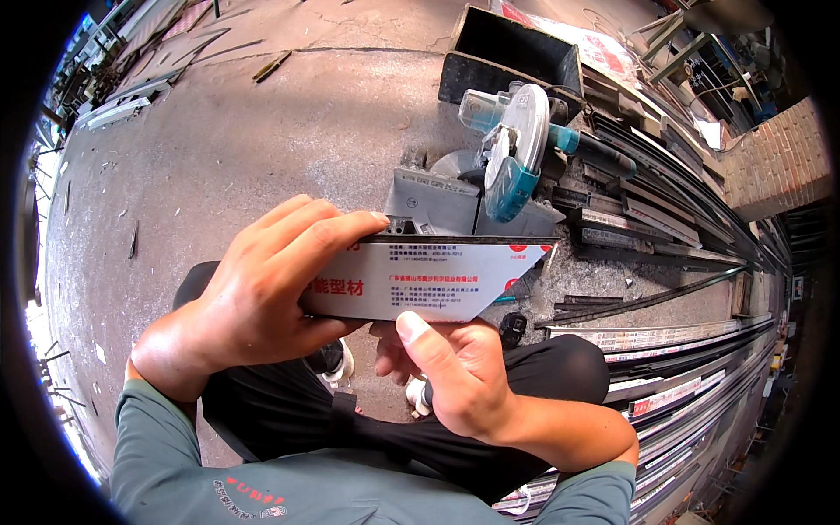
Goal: The person measures and marks a metal profile with a tape measure and marker, then uses a miter saw to cut it. They repeat this process for another piece, inspecting the cut edges and marking the pieces with a marker.
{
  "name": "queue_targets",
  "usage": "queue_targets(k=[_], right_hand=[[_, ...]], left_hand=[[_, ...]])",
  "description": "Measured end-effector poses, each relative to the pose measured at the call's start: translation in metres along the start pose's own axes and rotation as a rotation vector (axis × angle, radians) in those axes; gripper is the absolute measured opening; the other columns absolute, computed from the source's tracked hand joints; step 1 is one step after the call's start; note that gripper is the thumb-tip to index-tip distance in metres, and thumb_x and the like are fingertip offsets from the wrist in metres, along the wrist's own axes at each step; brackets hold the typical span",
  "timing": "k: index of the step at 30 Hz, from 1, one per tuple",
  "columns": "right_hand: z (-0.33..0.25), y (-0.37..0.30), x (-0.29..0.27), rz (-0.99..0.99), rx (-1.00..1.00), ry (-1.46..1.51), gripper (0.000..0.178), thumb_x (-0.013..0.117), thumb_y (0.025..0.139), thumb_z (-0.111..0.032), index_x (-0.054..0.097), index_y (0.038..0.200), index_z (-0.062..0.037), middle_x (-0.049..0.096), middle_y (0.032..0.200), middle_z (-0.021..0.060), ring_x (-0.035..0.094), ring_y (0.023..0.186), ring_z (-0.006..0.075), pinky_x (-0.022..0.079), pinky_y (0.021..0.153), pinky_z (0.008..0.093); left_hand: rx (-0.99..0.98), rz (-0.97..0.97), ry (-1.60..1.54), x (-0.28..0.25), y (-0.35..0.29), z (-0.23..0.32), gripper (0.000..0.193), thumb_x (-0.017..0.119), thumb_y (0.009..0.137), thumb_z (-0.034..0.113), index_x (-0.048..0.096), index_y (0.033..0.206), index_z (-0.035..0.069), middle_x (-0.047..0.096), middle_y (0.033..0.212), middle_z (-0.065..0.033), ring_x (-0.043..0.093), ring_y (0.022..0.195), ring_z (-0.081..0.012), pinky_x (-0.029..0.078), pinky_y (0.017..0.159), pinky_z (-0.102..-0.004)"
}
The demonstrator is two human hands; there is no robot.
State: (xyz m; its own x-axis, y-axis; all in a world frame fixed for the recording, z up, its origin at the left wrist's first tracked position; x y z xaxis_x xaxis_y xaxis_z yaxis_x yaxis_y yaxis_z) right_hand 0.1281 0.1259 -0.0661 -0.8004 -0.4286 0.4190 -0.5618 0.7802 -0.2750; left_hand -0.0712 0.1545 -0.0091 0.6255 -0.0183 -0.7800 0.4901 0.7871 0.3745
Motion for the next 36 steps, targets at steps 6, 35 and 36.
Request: queue_targets(k=[6,35,36], right_hand=[[0.0010,-0.0015,-0.0009,0.001,-0.009,0.016,0.033,0.054,0.112,-0.025,0.067,0.122,0.0040,0.072,0.104,0.0088,0.068,0.086,0.0146,0.054,0.071,0.0290],[-0.0005,-0.0015,-0.0009,-0.015,0.008,0.015,0.038,0.051,0.113,-0.028,0.067,0.121,0.0060,0.072,0.100,0.0098,0.068,0.086,0.0153,0.055,0.072,0.0292],[-0.0004,-0.0014,-0.0011,-0.019,0.009,0.016,0.039,0.051,0.113,-0.028,0.067,0.121,0.0061,0.072,0.100,0.0100,0.068,0.086,0.0153,0.055,0.072,0.0293]], left_hand=[[0.009,0.006,-0.005,0.0002,-0.0002,0.0010,0.085,0.087,0.055,0.006,0.059,0.134,-0.002,0.066,0.106,-0.0180,0.065,0.093,-0.0384,0.055,0.083,-0.0459],[0.006,-0.001,-0.007,-0.0014,-0.0002,0.0023,0.083,0.087,0.056,0.006,0.059,0.134,-0.001,0.066,0.104,-0.0181,0.065,0.091,-0.0382,0.055,0.081,-0.0455],[0.006,-0.001,-0.006,-0.0012,-0.0001,0.0023,0.083,0.087,0.056,0.006,0.059,0.134,-0.002,0.066,0.104,-0.0180,0.065,0.091,-0.0382,0.055,0.081,-0.0455]])
Point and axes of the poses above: each hand's wrist, its own y-axis towards the middle knuckle, its own x-axis out of the palm, z = x × y, the point moved 4 cm from there along y, towards the middle knuckle
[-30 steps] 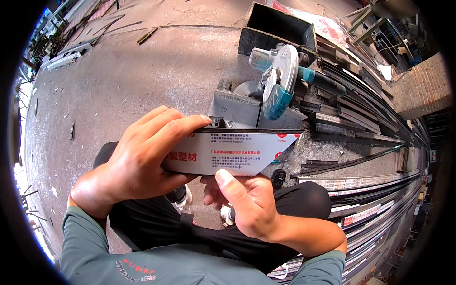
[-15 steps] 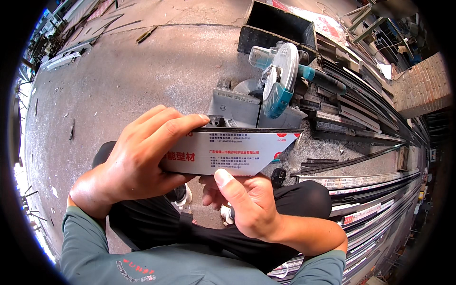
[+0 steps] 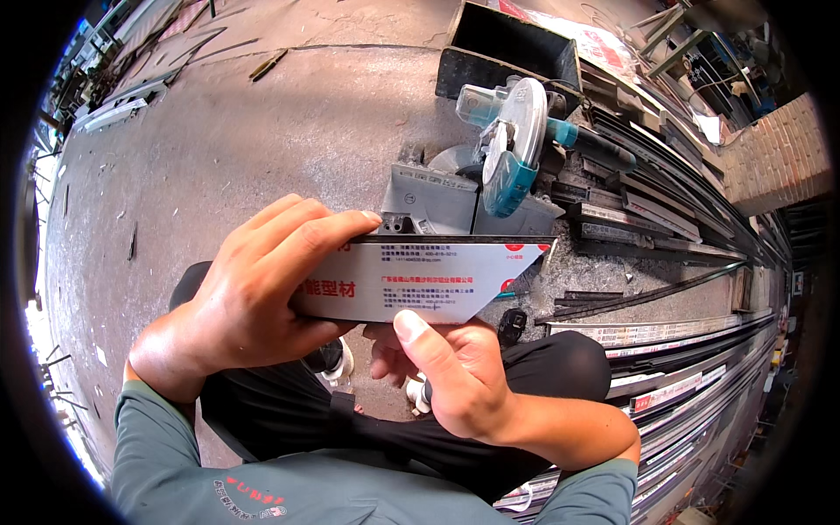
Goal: The person measures and marks a metal profile with a tape measure and marker, then uses a miter saw to cut it. They repeat this process for another piece, inspecting the cut edges and marking the pieces with a marker.
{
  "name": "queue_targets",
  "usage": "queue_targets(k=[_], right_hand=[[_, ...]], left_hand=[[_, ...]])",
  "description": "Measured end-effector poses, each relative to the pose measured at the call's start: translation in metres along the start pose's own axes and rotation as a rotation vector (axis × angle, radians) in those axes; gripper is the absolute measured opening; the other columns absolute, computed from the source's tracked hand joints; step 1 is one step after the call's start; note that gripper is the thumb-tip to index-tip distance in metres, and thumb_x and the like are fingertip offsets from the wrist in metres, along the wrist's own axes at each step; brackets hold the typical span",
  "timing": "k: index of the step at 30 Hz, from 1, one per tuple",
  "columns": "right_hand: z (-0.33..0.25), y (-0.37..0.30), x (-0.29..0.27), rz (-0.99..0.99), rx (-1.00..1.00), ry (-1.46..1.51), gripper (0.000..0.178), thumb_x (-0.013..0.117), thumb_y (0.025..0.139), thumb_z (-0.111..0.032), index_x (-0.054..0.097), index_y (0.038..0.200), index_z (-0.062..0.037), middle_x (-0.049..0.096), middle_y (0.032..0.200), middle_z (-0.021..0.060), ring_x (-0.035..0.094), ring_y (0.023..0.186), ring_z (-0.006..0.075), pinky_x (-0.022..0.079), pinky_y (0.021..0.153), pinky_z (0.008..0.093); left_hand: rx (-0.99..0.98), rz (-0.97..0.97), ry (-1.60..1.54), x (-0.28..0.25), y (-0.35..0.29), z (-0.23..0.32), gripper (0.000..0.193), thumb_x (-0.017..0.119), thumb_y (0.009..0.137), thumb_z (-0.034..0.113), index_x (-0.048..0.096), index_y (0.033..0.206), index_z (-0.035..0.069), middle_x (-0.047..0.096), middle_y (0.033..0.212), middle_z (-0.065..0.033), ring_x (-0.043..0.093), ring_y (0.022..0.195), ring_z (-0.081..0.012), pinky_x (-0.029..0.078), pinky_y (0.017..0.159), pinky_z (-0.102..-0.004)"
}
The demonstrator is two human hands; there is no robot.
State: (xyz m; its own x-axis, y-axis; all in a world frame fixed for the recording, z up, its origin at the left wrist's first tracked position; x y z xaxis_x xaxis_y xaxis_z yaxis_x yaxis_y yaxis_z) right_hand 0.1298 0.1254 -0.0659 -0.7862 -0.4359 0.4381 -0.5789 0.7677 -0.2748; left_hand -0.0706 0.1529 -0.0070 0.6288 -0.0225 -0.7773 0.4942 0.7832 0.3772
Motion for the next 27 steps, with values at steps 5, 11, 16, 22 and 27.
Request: queue_targets(k=[5,11,16,22,27], right_hand=[[-0.0012,0.0003,0.0007,-0.008,0.000,-0.001,0.040,0.050,0.113,-0.028,0.067,0.121,0.0072,0.071,0.100,0.0105,0.068,0.086,0.0155,0.055,0.072,0.0295],[-0.0011,-0.0001,-0.0003,-0.009,0.008,0.010,0.040,0.049,0.113,-0.027,0.067,0.121,0.0076,0.071,0.101,0.0109,0.068,0.087,0.0158,0.055,0.072,0.0298],[0.0001,-0.0004,-0.0002,0.005,0.013,0.020,0.040,0.049,0.113,-0.027,0.067,0.121,0.0076,0.071,0.100,0.0107,0.068,0.087,0.0157,0.055,0.072,0.0296],[-0.0007,-0.0005,-0.0001,0.001,0.038,0.026,0.041,0.049,0.113,-0.028,0.068,0.121,0.0075,0.071,0.099,0.0104,0.067,0.086,0.0153,0.054,0.073,0.0292],[-0.0012,-0.0016,0.0007,0.010,0.029,0.029,0.042,0.048,0.113,-0.029,0.067,0.122,0.0074,0.071,0.100,0.0106,0.067,0.087,0.0155,0.054,0.073,0.0294]], left_hand=[[-0.002,-0.004,0.002,-0.0003,0.0002,0.0002,0.083,0.087,0.056,0.006,0.059,0.134,-0.001,0.066,0.103,-0.0177,0.065,0.090,-0.0380,0.055,0.081,-0.0455],[-0.004,-0.006,-0.001,-0.0004,0.0009,0.0001,0.084,0.087,0.055,0.005,0.059,0.134,-0.001,0.066,0.104,-0.0173,0.064,0.091,-0.0378,0.055,0.082,-0.0451],[-0.006,-0.010,0.004,-0.0005,0.0012,0.0004,0.084,0.087,0.055,0.005,0.059,0.134,-0.001,0.066,0.104,-0.0173,0.064,0.091,-0.0379,0.055,0.081,-0.0452],[-0.001,-0.015,0.002,0.0003,0.0011,0.0001,0.085,0.087,0.055,0.006,0.059,0.134,-0.001,0.066,0.104,-0.0176,0.064,0.090,-0.0383,0.054,0.081,-0.0456],[0.003,-0.013,0.000,0.0002,0.0009,-0.0002,0.085,0.087,0.054,0.005,0.059,0.135,-0.001,0.066,0.103,-0.0175,0.064,0.090,-0.0382,0.054,0.081,-0.0454]])
Point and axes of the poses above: each hand's wrist, its own y-axis towards the middle knuckle, its own x-axis out of the palm, z = x × y, the point moved 4 cm from there along y, towards the middle knuckle
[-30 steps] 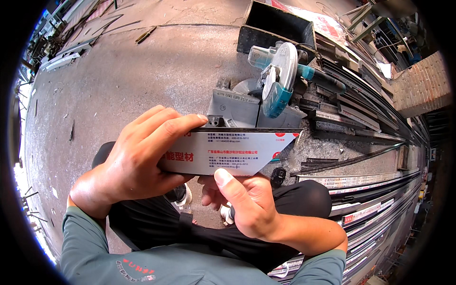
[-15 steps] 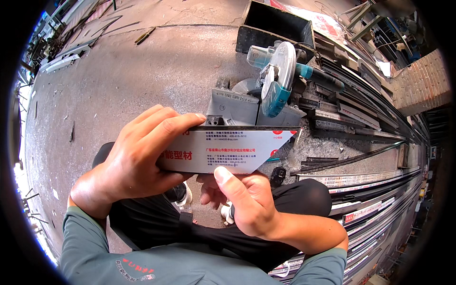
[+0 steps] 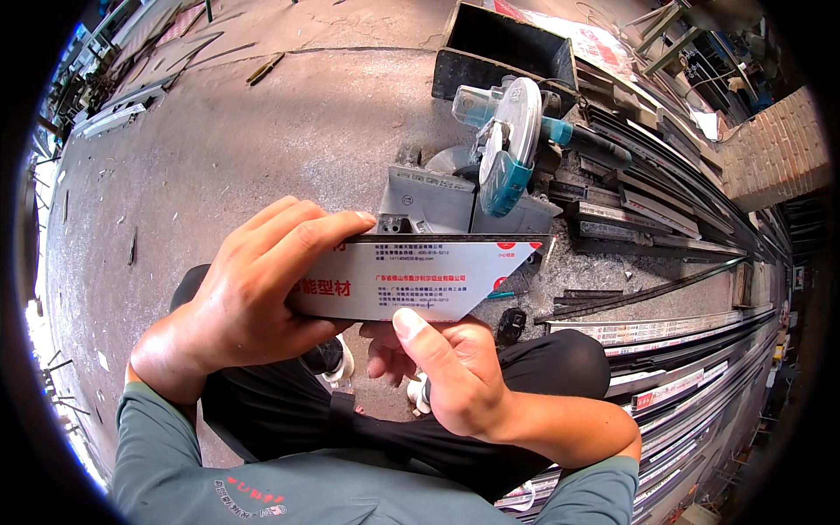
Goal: The person measures and marks a metal profile with a tape measure and marker, then uses a miter saw to cut it. They repeat this process for another piece, inspecting the cut edges and marking the pieces with a marker.
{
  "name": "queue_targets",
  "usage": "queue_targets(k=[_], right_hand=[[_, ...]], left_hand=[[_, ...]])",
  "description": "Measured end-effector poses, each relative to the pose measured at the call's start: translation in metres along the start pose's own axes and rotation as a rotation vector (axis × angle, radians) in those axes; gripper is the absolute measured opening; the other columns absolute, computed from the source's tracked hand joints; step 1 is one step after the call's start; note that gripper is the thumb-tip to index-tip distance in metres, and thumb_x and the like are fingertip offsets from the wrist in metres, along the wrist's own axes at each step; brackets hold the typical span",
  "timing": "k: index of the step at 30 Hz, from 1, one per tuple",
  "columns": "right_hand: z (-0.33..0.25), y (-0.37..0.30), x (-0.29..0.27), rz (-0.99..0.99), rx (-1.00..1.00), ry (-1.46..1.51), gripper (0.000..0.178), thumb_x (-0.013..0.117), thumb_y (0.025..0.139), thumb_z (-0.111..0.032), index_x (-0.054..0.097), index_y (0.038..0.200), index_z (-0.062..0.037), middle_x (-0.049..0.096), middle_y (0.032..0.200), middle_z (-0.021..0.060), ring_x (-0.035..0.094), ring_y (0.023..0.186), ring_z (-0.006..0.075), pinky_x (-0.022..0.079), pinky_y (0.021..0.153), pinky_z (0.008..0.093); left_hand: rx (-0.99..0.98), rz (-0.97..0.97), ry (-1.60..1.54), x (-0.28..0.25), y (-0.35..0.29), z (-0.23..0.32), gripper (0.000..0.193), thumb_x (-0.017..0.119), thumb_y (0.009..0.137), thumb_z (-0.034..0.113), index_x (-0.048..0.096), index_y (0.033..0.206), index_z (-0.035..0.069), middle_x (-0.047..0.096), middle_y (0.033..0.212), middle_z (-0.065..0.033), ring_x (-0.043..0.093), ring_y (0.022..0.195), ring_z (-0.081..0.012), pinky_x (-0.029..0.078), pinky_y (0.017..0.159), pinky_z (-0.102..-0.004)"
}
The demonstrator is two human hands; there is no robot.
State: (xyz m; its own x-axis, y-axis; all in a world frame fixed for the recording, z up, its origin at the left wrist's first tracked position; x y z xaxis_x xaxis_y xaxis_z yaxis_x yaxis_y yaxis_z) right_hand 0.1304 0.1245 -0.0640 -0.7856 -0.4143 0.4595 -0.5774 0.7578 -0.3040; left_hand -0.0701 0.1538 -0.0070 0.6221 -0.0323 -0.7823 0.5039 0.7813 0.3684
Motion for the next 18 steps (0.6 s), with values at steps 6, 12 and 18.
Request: queue_targets(k=[6,12,18], right_hand=[[0.0007,-0.0002,-0.0002,-0.001,0.005,-0.012,0.044,0.046,0.113,-0.031,0.067,0.123,0.0074,0.071,0.102,0.0113,0.067,0.087,0.0158,0.054,0.074,0.0297],[0.0017,0.0003,-0.0010,-0.012,0.010,-0.015,0.046,0.044,0.113,-0.032,0.067,0.123,0.0073,0.071,0.103,0.0116,0.067,0.087,0.0159,0.054,0.074,0.0300],[0.0018,0.0012,-0.0028,-0.044,0.009,-0.028,0.047,0.042,0.113,-0.032,0.066,0.124,0.0073,0.072,0.104,0.0118,0.067,0.088,0.0156,0.054,0.073,0.0297]], left_hand=[[-0.002,0.002,-0.003,0.0000,-0.0001,0.0003,0.085,0.086,0.055,0.005,0.059,0.135,-0.001,0.066,0.102,-0.0170,0.064,0.088,-0.0378,0.054,0.080,-0.0452],[-0.010,-0.005,-0.003,0.0000,-0.0005,-0.0005,0.084,0.086,0.055,0.005,0.059,0.134,-0.001,0.066,0.101,-0.0171,0.064,0.089,-0.0379,0.054,0.080,-0.0453],[-0.010,-0.004,-0.001,-0.0001,-0.0007,-0.0008,0.083,0.086,0.056,0.005,0.059,0.134,-0.001,0.066,0.102,-0.0175,0.064,0.089,-0.0384,0.055,0.081,-0.0456]])
Point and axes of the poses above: each hand's wrist, its own y-axis towards the middle knuckle, its own x-axis out of the palm, z = x × y, the point moved 4 cm from there along y, towards the middle knuckle
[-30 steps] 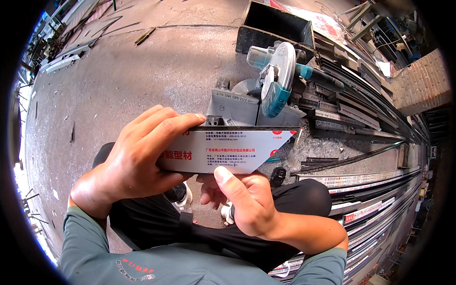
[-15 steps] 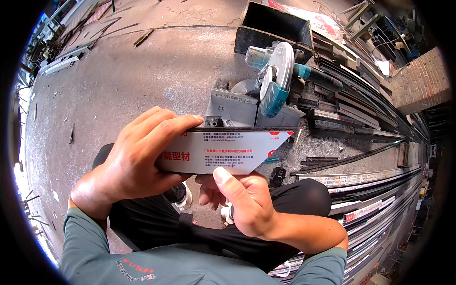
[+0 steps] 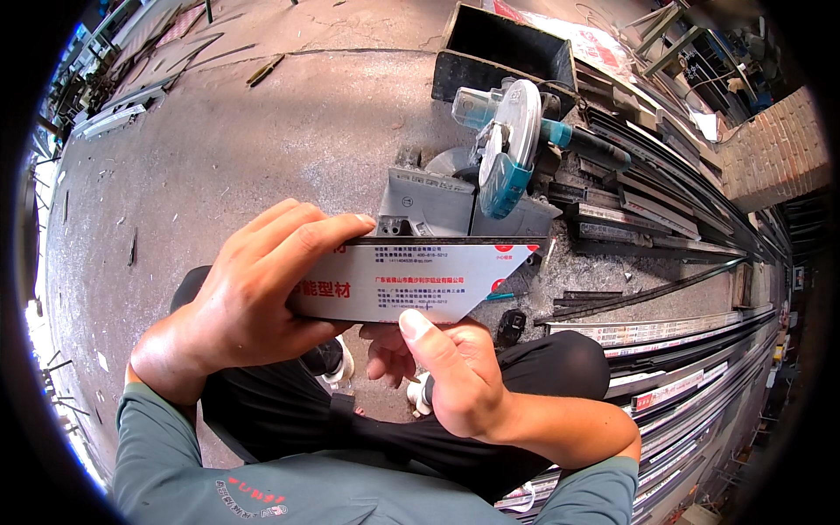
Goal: The person measures and marks a metal profile with a tape measure and marker, then uses a miter saw to cut it. They repeat this process for another piece, inspecting the cut edges and marking the pieces with a marker.
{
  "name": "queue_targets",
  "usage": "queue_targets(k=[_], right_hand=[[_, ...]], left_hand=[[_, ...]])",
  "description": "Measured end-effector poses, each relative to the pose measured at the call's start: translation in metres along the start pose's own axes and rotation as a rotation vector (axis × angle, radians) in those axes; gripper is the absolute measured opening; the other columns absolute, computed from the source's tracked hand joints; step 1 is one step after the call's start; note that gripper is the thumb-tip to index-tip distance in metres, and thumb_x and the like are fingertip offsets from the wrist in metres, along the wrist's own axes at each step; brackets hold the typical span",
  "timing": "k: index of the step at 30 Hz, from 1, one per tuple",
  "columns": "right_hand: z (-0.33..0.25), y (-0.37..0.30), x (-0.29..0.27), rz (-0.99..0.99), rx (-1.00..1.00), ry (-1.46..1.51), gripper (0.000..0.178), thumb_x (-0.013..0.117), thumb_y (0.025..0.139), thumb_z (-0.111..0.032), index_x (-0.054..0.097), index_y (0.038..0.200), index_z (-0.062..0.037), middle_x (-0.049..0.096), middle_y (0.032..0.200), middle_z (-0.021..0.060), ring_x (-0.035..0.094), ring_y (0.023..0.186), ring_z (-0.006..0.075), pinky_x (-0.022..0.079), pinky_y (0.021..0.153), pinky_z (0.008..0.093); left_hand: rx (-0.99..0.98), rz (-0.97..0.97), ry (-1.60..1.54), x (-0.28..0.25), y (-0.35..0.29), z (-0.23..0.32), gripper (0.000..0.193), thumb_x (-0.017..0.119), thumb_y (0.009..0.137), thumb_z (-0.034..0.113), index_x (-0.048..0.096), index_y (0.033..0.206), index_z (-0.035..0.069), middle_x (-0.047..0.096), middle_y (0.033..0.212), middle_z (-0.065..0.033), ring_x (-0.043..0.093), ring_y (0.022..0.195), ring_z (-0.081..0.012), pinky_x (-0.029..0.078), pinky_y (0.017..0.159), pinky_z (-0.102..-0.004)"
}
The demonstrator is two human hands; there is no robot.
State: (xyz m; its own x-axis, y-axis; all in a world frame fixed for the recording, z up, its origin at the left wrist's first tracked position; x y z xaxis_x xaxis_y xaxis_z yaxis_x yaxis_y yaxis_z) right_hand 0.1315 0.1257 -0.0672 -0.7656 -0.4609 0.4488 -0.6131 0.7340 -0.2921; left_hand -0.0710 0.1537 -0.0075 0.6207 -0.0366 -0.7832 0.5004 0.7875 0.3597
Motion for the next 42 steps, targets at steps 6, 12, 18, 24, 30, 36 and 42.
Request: queue_targets(k=[6,12,18,24,30,36,42], right_hand=[[0.0002,0.0002,0.0001,-0.007,-0.004,0.009,0.047,0.042,0.113,-0.032,0.066,0.124,0.0070,0.071,0.105,0.0114,0.067,0.088,0.0159,0.054,0.073,0.0302],[-0.0002,-0.0006,-0.0003,-0.009,0.010,0.028,0.047,0.040,0.113,-0.031,0.065,0.126,0.0074,0.071,0.108,0.0121,0.066,0.090,0.0162,0.053,0.074,0.0308],[0.0008,0.0000,-0.0005,-0.015,-0.008,0.033,0.047,0.040,0.114,-0.031,0.064,0.126,0.0080,0.071,0.107,0.0127,0.066,0.089,0.0161,0.052,0.074,0.0308],[0.0007,0.0001,-0.0005,-0.012,-0.006,0.014,0.048,0.038,0.113,-0.031,0.064,0.125,0.0078,0.071,0.101,0.0134,0.064,0.085,0.0153,0.051,0.073,0.0299],[-0.0005,0.0000,0.0011,0.018,0.030,-0.006,0.051,0.037,0.112,-0.033,0.064,0.123,0.0081,0.071,0.098,0.0134,0.062,0.082,0.0151,0.050,0.075,0.0303],[-0.0026,0.0003,0.0027,0.036,0.031,-0.024,0.051,0.037,0.111,-0.033,0.064,0.123,0.0081,0.071,0.096,0.0134,0.061,0.081,0.0151,0.049,0.075,0.0298],[-0.0029,0.0011,0.0007,0.019,0.037,-0.029,0.051,0.037,0.111,-0.033,0.064,0.124,0.0075,0.071,0.096,0.0132,0.060,0.080,0.0148,0.048,0.074,0.0293]], left_hand=[[-0.007,-0.009,0.002,0.0001,0.0000,0.0003,0.082,0.086,0.056,0.005,0.059,0.134,-0.001,0.066,0.103,-0.0172,0.064,0.090,-0.0383,0.055,0.081,-0.0453],[-0.009,-0.013,0.001,0.0003,0.0003,0.0000,0.082,0.086,0.057,0.005,0.059,0.134,-0.001,0.066,0.103,-0.0170,0.064,0.091,-0.0382,0.054,0.082,-0.0452],[-0.007,-0.002,-0.001,0.0010,0.0001,0.0000,0.082,0.086,0.057,0.006,0.059,0.134,-0.001,0.066,0.103,-0.0170,0.064,0.090,-0.0380,0.054,0.082,-0.0452],[-0.016,-0.015,0.003,0.0008,0.0000,0.0004,0.082,0.087,0.057,0.006,0.059,0.134,-0.001,0.066,0.105,-0.0170,0.064,0.091,-0.0382,0.054,0.083,-0.0452],[-0.027,-0.023,-0.002,0.0014,-0.0005,-0.0004,0.083,0.087,0.057,0.007,0.059,0.134,-0.001,0.067,0.107,-0.0171,0.064,0.092,-0.0383,0.055,0.083,-0.0453],[-0.026,-0.027,-0.002,0.0010,-0.0002,-0.0002,0.083,0.087,0.057,0.006,0.059,0.135,-0.001,0.067,0.107,-0.0170,0.064,0.093,-0.0385,0.055,0.083,-0.0455],[-0.026,-0.029,0.003,0.0018,0.0001,-0.0018,0.083,0.086,0.056,0.006,0.059,0.135,0.000,0.066,0.107,-0.0173,0.064,0.094,-0.0390,0.055,0.084,-0.0459]])
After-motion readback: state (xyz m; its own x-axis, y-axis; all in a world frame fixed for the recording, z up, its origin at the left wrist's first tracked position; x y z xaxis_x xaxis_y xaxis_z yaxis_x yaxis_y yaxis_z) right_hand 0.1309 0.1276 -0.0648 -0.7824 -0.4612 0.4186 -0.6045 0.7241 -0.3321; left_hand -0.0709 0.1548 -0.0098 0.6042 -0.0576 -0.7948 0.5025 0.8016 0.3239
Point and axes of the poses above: each hand's wrist, its own y-axis towards the middle knuckle, its own x-axis out of the palm, z = x × y, the point moved 4 cm from there along y, towards the middle knuckle
